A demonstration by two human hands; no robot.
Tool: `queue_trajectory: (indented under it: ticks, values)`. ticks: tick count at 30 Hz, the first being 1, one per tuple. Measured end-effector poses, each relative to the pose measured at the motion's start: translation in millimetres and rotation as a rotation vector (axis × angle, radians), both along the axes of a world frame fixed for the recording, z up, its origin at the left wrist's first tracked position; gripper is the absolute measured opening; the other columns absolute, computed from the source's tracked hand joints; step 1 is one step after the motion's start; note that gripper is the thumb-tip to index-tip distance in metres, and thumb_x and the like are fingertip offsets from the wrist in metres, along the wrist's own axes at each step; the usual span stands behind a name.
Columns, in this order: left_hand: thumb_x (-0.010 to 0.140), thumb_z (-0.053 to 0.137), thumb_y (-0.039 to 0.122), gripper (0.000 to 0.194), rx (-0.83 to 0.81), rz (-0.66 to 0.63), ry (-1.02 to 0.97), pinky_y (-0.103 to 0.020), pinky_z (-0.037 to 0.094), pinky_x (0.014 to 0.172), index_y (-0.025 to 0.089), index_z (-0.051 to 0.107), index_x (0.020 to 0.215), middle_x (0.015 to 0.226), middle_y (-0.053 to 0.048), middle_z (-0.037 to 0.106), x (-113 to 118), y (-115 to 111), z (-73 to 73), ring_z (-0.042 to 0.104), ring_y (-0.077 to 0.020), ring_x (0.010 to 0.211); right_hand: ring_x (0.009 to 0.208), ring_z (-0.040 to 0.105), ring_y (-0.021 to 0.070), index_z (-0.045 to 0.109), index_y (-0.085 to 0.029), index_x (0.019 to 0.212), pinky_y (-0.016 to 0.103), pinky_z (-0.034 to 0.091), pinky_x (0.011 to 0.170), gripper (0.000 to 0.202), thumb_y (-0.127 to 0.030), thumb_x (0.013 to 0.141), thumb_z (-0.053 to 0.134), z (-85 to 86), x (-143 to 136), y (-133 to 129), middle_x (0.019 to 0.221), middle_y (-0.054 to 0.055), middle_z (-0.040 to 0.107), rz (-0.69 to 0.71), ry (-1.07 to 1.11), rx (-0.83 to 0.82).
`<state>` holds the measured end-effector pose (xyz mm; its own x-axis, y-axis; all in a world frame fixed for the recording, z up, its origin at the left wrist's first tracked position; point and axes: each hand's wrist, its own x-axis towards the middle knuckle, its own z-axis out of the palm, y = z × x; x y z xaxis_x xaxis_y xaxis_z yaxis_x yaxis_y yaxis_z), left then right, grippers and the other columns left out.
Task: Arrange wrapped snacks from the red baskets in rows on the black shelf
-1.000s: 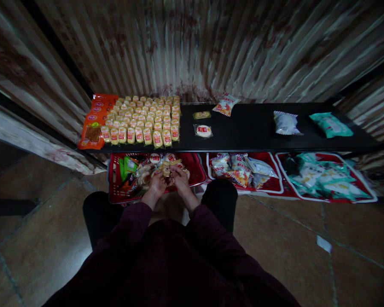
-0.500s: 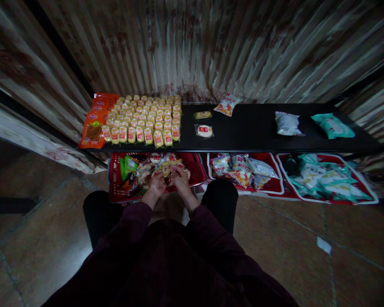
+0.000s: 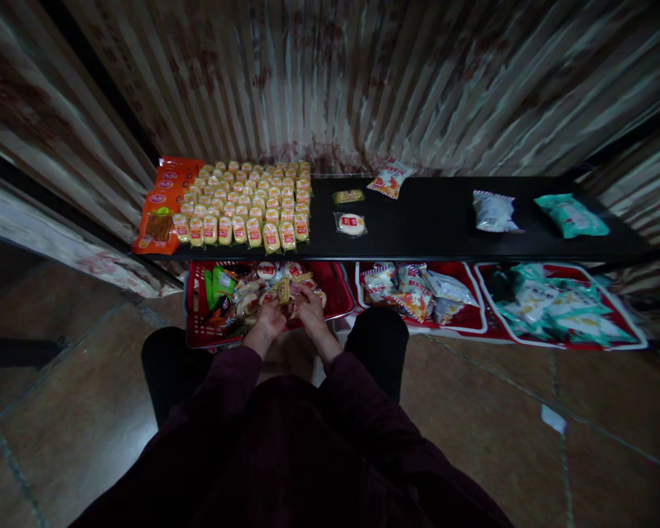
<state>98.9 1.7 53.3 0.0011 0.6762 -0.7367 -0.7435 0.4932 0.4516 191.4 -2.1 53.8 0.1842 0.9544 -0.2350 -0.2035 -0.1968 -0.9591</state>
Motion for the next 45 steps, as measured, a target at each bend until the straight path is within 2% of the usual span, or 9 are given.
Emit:
queue_trajectory:
  ticks: [5, 11, 14, 17, 21, 27, 33, 37, 45]
  values:
    - [0.083, 0.042, 0.008, 0.022, -0.022, 0.018, -0.041, -0.026, 0.053, 0.065, 0.014, 0.062, 0.090, 0.071, -0.005, 0.065, 2, -1, 6.9, 0.062, -0.0136, 0.064, 0.078, 0.064, 0.0181, 0.068, -0.024, 0.099, 0.034, 0.052, 0.078, 0.029, -0.025, 0.073, 0.054, -7.9, 3, -1, 0.084, 0.001, 0.069, 0.046, -0.081, 0.019]
    - [0.078, 0.049, 0.007, 0.014, -0.004, 0.042, 0.059, -0.025, 0.051, 0.070, 0.015, 0.060, 0.079, 0.067, -0.002, 0.064, 6, -2, 13.9, 0.062, -0.0121, 0.066, 0.102, 0.060, 0.0206, 0.070, -0.023, 0.098, 0.037, 0.042, 0.098, 0.030, -0.017, 0.075, 0.052, -5.4, 7, -2, 0.103, 0.003, 0.068, 0.083, -0.426, 0.175]
    - [0.075, 0.053, 0.005, 0.014, 0.051, 0.072, 0.100, -0.022, 0.050, 0.071, 0.017, 0.058, 0.080, 0.068, 0.001, 0.064, 6, -1, 15.1, 0.061, -0.0093, 0.065, 0.107, 0.058, 0.0222, 0.068, -0.020, 0.105, 0.039, 0.041, 0.100, 0.033, -0.018, 0.078, 0.050, -4.7, 7, -3, 0.112, 0.007, 0.066, 0.134, -0.617, 0.184]
    - [0.072, 0.055, 0.004, 0.020, 0.087, 0.076, 0.148, -0.020, 0.048, 0.070, 0.018, 0.058, 0.087, 0.070, 0.003, 0.064, 5, -1, 13.7, 0.061, -0.0078, 0.065, 0.106, 0.060, 0.0222, 0.064, -0.018, 0.112, 0.039, 0.043, 0.098, 0.034, -0.022, 0.081, 0.049, -8.2, 8, -3, 0.113, 0.009, 0.066, 0.186, -0.690, 0.143]
    - [0.066, 0.061, 0.006, 0.031, 0.140, 0.037, 0.245, -0.021, 0.047, 0.069, 0.017, 0.058, 0.095, 0.074, 0.002, 0.064, 6, -4, 10.2, 0.060, -0.0083, 0.066, 0.111, 0.058, 0.0228, 0.061, -0.015, 0.118, 0.038, 0.042, 0.099, 0.038, -0.026, 0.083, 0.049, -14.3, 7, -4, 0.119, 0.012, 0.063, 0.178, -0.661, 0.147]
    - [0.069, 0.062, 0.018, 0.034, 0.212, -0.069, 0.515, -0.023, 0.047, 0.061, 0.021, 0.058, 0.102, 0.087, 0.000, 0.062, 12, -9, 7.7, 0.059, -0.0107, 0.067, 0.112, 0.058, 0.0219, 0.062, -0.020, 0.116, 0.040, 0.041, 0.101, 0.036, -0.031, 0.085, 0.049, -16.3, 6, -3, 0.119, 0.009, 0.064, 0.162, -0.501, 0.061]
    - [0.072, 0.060, 0.017, 0.030, 0.342, -0.127, 0.750, -0.028, 0.049, 0.081, 0.020, 0.064, 0.101, 0.104, -0.006, 0.063, 17, -14, 2.1, 0.060, -0.0149, 0.091, 0.102, 0.062, 0.0204, 0.067, -0.023, 0.105, 0.036, 0.047, 0.091, 0.035, -0.047, 0.082, 0.054, -20.5, 7, -3, 0.106, 0.006, 0.069, 0.137, -0.285, 0.020]
    - [0.070, 0.058, 0.014, 0.033, 0.372, -0.161, 0.801, -0.032, 0.047, 0.090, 0.021, 0.067, 0.101, 0.106, -0.005, 0.064, 20, -16, -2.2, 0.059, -0.0170, 0.097, 0.096, 0.063, 0.0205, 0.066, -0.022, 0.105, 0.036, 0.050, 0.086, 0.035, -0.046, 0.081, 0.054, -27.0, 5, -4, 0.102, 0.006, 0.070, 0.117, -0.183, 0.029]
    - [0.068, 0.050, 0.003, 0.040, 0.348, -0.174, 0.844, -0.033, 0.046, 0.092, 0.018, 0.065, 0.102, 0.110, -0.008, 0.063, 20, -16, -2.5, 0.057, -0.0161, 0.098, 0.096, 0.063, 0.0199, 0.059, -0.024, 0.117, 0.038, 0.050, 0.085, 0.042, -0.036, 0.076, 0.058, -36.1, 6, -3, 0.105, 0.005, 0.068, 0.012, -0.118, 0.061]
